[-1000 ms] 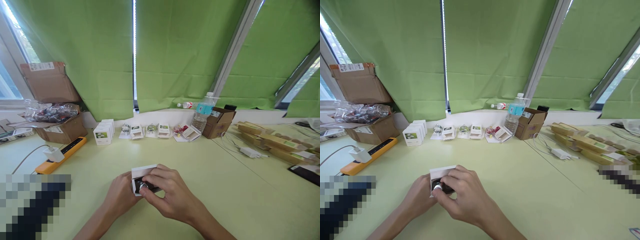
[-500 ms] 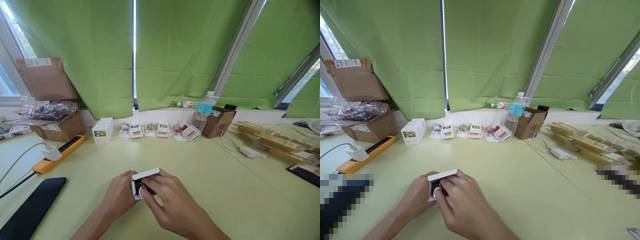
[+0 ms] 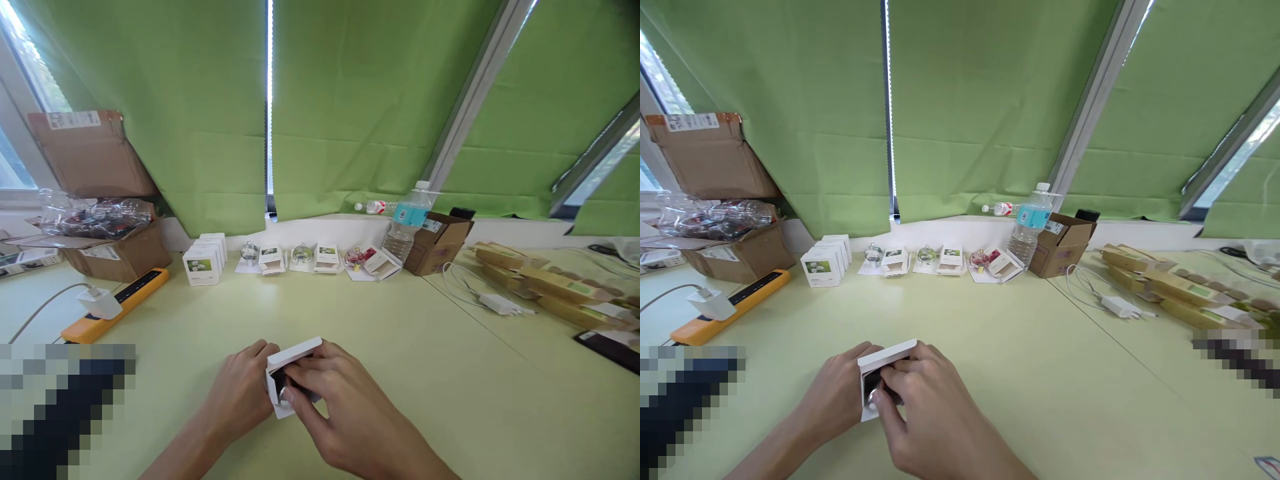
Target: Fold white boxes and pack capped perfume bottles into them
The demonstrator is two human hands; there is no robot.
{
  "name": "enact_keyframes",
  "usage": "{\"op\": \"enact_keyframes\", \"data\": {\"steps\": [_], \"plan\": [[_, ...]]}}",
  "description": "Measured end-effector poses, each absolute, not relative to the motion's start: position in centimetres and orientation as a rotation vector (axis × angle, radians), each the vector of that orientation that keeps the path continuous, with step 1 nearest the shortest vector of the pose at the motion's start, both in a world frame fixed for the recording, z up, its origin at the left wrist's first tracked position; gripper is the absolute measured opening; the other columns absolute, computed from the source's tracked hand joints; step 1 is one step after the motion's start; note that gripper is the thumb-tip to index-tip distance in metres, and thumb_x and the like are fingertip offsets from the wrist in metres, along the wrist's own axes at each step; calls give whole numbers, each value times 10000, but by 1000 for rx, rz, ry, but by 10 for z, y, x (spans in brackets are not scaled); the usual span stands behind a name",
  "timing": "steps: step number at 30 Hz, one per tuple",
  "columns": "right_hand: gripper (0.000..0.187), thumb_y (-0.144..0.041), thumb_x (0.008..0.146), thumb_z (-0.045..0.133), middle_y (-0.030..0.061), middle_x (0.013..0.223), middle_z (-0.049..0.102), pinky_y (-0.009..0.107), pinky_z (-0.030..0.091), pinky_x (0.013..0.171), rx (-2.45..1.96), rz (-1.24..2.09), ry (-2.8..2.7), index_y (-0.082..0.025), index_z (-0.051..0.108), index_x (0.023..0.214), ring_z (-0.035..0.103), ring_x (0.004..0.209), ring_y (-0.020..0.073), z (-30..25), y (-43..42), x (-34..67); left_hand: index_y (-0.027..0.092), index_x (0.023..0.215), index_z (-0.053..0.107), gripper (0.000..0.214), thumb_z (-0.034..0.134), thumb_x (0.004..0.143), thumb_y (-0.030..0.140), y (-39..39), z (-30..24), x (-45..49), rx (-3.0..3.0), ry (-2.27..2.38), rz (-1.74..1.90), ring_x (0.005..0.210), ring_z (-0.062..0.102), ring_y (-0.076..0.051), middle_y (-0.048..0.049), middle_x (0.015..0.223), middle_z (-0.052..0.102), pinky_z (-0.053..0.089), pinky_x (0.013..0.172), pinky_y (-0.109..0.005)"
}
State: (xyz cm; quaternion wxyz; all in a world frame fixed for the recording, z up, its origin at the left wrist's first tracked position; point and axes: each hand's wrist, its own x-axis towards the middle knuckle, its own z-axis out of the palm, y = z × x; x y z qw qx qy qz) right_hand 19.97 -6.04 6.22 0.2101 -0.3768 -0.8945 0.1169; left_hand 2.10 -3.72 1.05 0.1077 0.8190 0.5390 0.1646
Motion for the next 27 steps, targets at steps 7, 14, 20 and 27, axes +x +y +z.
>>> {"op": "enact_keyframes", "data": {"steps": [7, 14, 20, 27], "plan": [[155, -226, 885, 494, -8, 746, 673, 335, 374, 782, -1022, 334, -2545, -224, 619, 794, 588, 792, 177, 59, -58, 204, 242, 830, 540, 81, 507, 756, 240, -38, 8, 22, 2534, 1585, 450, 634, 533, -158, -14, 813, 574, 292, 528, -253], [175, -221, 894, 504, -23, 765, 684, 318, 361, 796, -1014, 335, -2560, -229, 634, 777, 588, 826, 166, 54, -58, 206, 243, 848, 520, 105, 510, 749, 212, -37, 5, 23, 2584, 1567, 439, 681, 534, -168, -17, 837, 572, 290, 549, -265], [201, -216, 915, 483, -40, 773, 682, 296, 342, 807, -1047, 305, -2550, -226, 630, 778, 580, 855, 149, 48, -58, 206, 245, 844, 511, 128, 482, 739, 178, -37, 4, 22, 2594, 1558, 444, 690, 534, -171, -16, 840, 575, 287, 552, -266], [220, -191, 927, 443, -26, 781, 668, 280, 322, 751, -1083, 210, -2535, -204, 586, 759, 569, 838, 148, 47, -56, 206, 255, 870, 513, 151, 475, 742, 182, -36, 2, 20, 2582, 1572, 448, 697, 557, -177, -12, 862, 585, 304, 560, -271]]}}
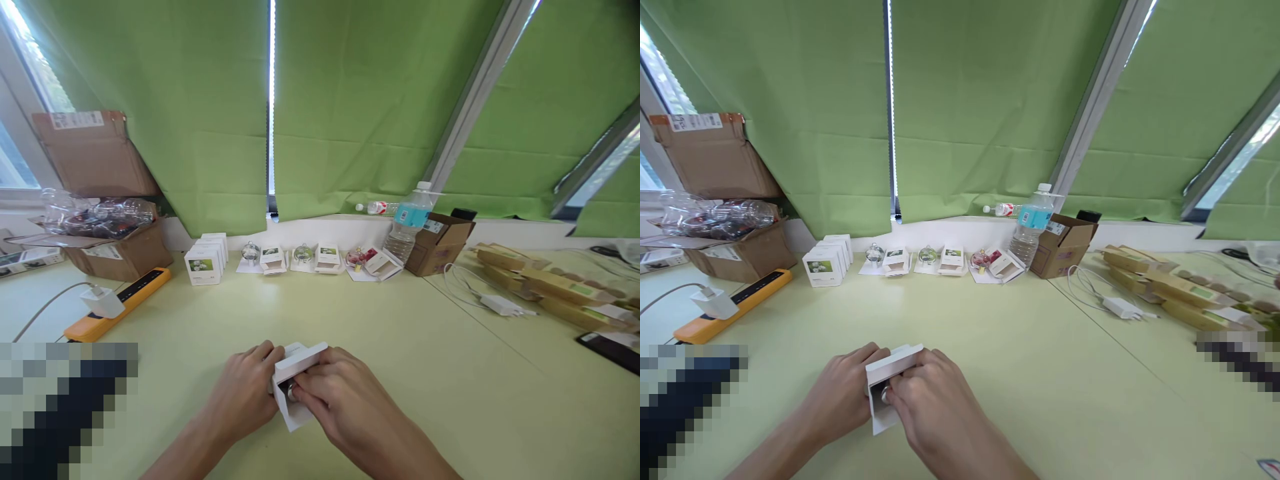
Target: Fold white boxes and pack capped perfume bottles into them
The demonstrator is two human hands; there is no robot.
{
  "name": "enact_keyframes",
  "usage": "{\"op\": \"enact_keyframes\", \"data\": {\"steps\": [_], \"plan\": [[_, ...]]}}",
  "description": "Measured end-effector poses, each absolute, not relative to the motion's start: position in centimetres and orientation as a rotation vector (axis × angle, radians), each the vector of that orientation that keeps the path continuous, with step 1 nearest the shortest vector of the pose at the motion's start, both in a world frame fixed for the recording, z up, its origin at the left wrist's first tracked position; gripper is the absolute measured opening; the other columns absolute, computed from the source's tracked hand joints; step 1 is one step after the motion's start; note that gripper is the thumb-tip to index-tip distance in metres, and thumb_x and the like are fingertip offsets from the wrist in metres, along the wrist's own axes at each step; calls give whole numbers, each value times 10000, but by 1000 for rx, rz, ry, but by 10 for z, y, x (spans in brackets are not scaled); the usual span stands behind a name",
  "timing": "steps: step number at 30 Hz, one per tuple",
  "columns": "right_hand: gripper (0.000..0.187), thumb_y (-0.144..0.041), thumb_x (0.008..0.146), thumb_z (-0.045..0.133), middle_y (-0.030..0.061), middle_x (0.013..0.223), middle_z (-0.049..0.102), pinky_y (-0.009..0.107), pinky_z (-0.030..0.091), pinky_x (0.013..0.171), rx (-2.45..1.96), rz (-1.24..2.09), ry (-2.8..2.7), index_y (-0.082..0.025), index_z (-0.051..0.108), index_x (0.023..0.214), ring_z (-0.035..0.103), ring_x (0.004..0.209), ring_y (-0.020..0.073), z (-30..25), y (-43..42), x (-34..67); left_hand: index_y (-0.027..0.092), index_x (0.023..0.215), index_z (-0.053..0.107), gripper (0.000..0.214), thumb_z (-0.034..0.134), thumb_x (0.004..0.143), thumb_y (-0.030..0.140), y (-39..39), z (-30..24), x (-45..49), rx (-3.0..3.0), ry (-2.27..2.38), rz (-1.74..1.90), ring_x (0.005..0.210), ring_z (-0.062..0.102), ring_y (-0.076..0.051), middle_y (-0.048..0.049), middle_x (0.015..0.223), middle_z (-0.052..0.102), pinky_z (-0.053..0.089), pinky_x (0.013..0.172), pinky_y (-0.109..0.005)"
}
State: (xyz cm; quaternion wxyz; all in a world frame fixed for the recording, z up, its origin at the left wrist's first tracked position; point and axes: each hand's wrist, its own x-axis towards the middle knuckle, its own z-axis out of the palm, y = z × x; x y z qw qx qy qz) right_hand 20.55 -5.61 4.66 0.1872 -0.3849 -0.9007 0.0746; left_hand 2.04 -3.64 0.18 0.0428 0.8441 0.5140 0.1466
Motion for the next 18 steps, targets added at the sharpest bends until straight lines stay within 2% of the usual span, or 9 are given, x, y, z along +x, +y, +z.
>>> {"op": "enact_keyframes", "data": {"steps": [8, 13, 18], "plan": [[182, -174, 895, 470, -42, 725, 645, 295, 226, 574, -1127, 1, -2554, -218, 554, 739, 528, 645, 132, 39, -57, 208, 262, 917, 526, 194, 470, 746, 188, -33, 1, 20, 2580, 1560, 463, 736, 578, -191, -11, 900, 600, 319, 570, -276], [199, -129, 888, 461, -20, 673, 626, 299, 200, 560, -1103, -114, -2473, -208, 571, 743, 506, 615, 136, 39, -54, 210, 263, 899, 542, 180, 487, 743, 192, -32, 2, 19, 2517, 1548, 499, 719, 577, -172, -3, 893, 598, 333, 569, -260], [171, -110, 875, 484, -9, 693, 643, 289, 228, 581, -1147, -152, -2447, -214, 601, 806, 530, 641, 144, 41, -52, 213, 271, 918, 563, 188, 510, 750, 207, -32, 3, 18, 2449, 1545, 539, 716, 577, -163, 1, 891, 598, 348, 578, -243]]}}
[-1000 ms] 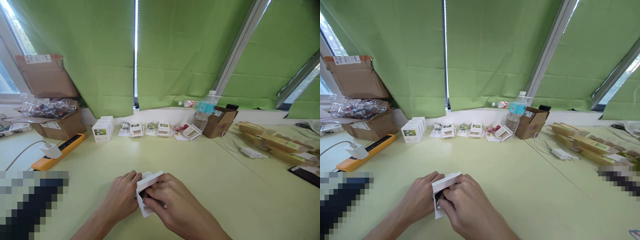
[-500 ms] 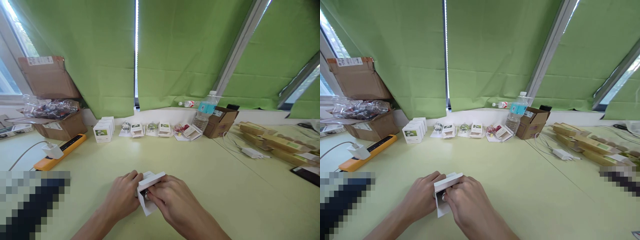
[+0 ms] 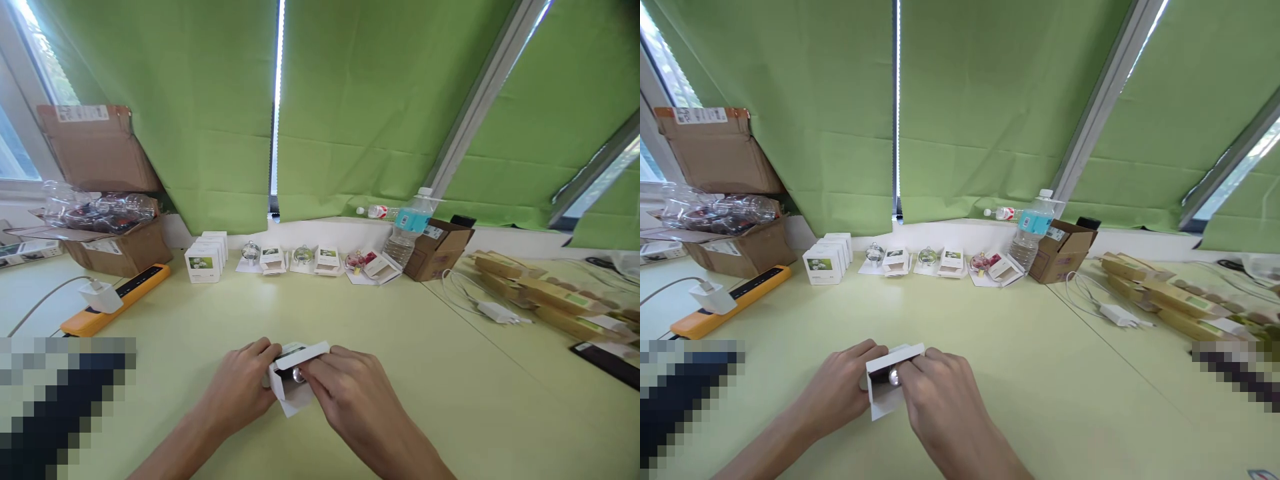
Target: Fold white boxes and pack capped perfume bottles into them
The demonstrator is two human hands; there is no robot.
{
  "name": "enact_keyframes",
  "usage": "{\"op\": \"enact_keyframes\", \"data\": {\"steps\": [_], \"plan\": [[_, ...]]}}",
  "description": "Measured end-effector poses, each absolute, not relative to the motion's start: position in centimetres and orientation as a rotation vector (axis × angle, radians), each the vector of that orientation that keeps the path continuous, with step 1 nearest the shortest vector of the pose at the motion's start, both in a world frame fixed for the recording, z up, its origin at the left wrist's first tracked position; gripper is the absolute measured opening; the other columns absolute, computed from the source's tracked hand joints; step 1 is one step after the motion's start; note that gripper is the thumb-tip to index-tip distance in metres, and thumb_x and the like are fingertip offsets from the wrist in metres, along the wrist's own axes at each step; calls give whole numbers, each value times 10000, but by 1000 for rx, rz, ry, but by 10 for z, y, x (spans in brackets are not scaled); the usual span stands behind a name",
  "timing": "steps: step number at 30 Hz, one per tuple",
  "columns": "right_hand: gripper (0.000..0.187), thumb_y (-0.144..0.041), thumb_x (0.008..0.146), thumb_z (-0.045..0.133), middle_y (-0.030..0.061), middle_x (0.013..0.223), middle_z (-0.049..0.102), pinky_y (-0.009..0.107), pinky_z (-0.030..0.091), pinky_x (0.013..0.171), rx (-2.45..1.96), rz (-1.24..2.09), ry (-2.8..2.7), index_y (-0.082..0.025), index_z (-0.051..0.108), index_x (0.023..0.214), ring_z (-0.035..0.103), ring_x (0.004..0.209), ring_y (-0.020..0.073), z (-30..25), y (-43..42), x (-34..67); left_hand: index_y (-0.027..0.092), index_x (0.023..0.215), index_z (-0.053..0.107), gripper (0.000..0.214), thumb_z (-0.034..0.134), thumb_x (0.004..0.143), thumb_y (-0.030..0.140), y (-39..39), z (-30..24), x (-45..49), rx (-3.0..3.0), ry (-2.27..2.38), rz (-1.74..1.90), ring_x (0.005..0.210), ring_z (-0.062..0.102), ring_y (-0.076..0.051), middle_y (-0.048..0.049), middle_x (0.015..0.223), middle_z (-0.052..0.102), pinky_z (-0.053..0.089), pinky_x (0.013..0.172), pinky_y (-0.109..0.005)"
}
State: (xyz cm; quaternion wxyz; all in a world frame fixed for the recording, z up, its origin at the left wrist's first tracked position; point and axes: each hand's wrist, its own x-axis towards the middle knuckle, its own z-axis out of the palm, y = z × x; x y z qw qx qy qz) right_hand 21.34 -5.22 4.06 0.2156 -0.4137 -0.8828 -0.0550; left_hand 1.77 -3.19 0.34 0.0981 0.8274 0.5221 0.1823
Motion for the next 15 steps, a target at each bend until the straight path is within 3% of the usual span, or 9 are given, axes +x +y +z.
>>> {"op": "enact_keyframes", "data": {"steps": [9, 15], "plan": [[157, -193, 901, 494, -4, 626, 607, 255, 302, 581, -937, 105, -2238, -204, 639, 843, 482, 570, 116, 55, -51, 209, 277, 945, 615, 228, 526, 755, 189, -29, 10, 14, 2266, 1520, 577, 792, 611, -165, -7, 932, 632, 393, 628, -216], [177, -204, 876, 533, -2, 542, 545, 235, 323, 515, -932, 152, -1977, -166, 649, 749, 416, 492, 98, 60, -43, 211, 267, 1010, 647, 256, 587, 767, 321, -25, 11, 13, 2132, 1482, 655, 888, 618, -210, -32, 989, 673, 445, 736, -259]]}}
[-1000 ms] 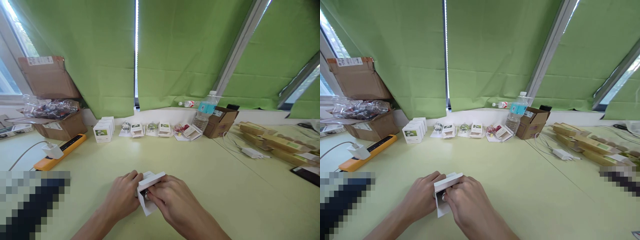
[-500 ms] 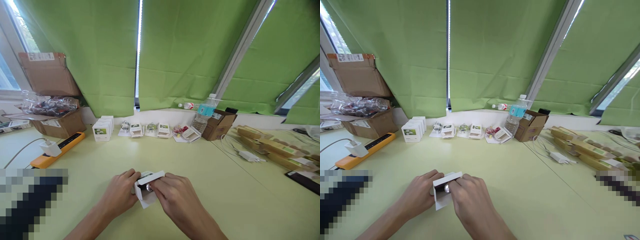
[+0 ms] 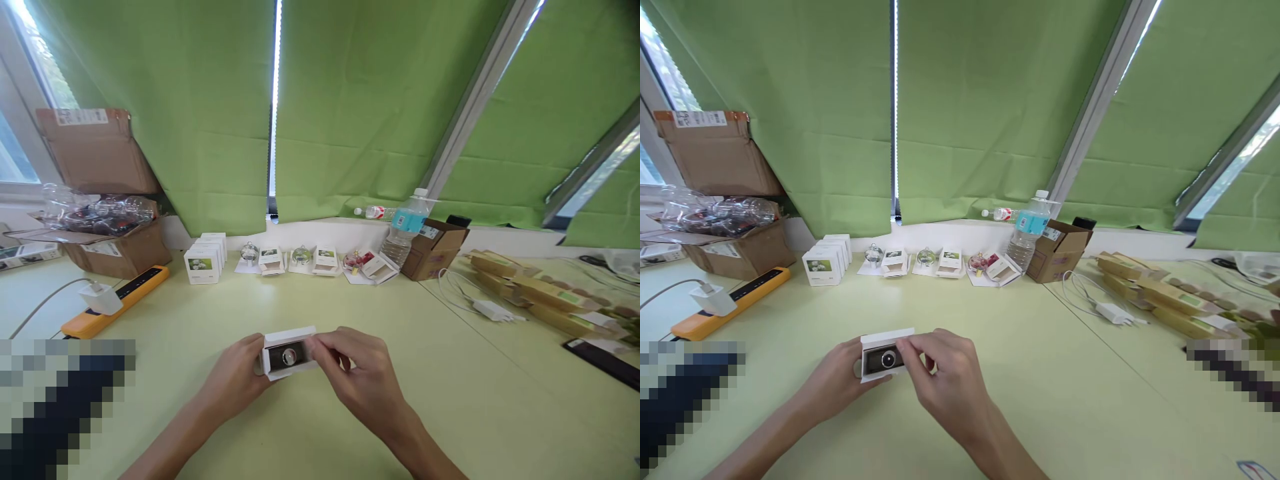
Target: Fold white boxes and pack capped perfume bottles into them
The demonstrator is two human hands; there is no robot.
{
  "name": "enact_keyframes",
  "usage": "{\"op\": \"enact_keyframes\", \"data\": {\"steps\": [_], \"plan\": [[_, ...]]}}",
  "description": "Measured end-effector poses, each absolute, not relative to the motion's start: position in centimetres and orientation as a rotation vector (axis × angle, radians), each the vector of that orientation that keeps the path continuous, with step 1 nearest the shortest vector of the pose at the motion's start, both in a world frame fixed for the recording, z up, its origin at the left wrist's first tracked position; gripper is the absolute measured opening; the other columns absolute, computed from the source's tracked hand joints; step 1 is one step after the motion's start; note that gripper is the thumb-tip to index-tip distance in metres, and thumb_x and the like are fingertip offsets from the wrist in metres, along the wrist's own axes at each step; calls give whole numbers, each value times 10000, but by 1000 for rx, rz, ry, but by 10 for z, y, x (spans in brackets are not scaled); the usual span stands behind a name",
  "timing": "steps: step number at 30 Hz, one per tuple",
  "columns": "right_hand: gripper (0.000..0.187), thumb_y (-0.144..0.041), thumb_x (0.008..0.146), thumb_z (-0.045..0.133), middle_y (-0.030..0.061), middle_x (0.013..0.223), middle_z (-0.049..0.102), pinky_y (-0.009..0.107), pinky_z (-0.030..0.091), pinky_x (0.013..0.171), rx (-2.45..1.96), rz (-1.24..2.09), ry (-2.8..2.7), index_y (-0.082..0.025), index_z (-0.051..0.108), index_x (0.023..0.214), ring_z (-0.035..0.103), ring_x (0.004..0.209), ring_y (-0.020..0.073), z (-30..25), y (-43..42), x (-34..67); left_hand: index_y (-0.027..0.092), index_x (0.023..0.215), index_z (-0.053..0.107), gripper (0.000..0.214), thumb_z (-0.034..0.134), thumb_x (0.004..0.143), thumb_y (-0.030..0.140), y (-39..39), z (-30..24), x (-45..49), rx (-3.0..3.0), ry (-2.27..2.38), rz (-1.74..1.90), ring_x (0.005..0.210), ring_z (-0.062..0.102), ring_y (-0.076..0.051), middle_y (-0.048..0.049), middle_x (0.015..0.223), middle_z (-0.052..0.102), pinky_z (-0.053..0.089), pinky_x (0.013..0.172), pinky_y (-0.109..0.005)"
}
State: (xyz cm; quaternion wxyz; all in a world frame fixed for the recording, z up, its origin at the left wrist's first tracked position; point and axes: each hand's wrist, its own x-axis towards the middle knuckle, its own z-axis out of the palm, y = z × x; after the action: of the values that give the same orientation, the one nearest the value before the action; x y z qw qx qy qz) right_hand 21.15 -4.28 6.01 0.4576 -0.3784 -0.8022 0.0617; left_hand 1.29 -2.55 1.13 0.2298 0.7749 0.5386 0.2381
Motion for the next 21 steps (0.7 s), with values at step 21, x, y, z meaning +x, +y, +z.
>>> {"op": "enact_keyframes", "data": {"steps": [21], "plan": [[338, -436, 789, 622, 70, 1102, 640, 361, 431, 875, -1142, 1282, -1609, -210, 633, 1041, 575, 1015, 216, 42, 7, 227, 177, 1073, 648, 355, 584, 733, 252, -14, 9, 5, 1606, 1115, 848, 959, 623, -254, -57, 1044, 697, 474, 834, -353]]}}
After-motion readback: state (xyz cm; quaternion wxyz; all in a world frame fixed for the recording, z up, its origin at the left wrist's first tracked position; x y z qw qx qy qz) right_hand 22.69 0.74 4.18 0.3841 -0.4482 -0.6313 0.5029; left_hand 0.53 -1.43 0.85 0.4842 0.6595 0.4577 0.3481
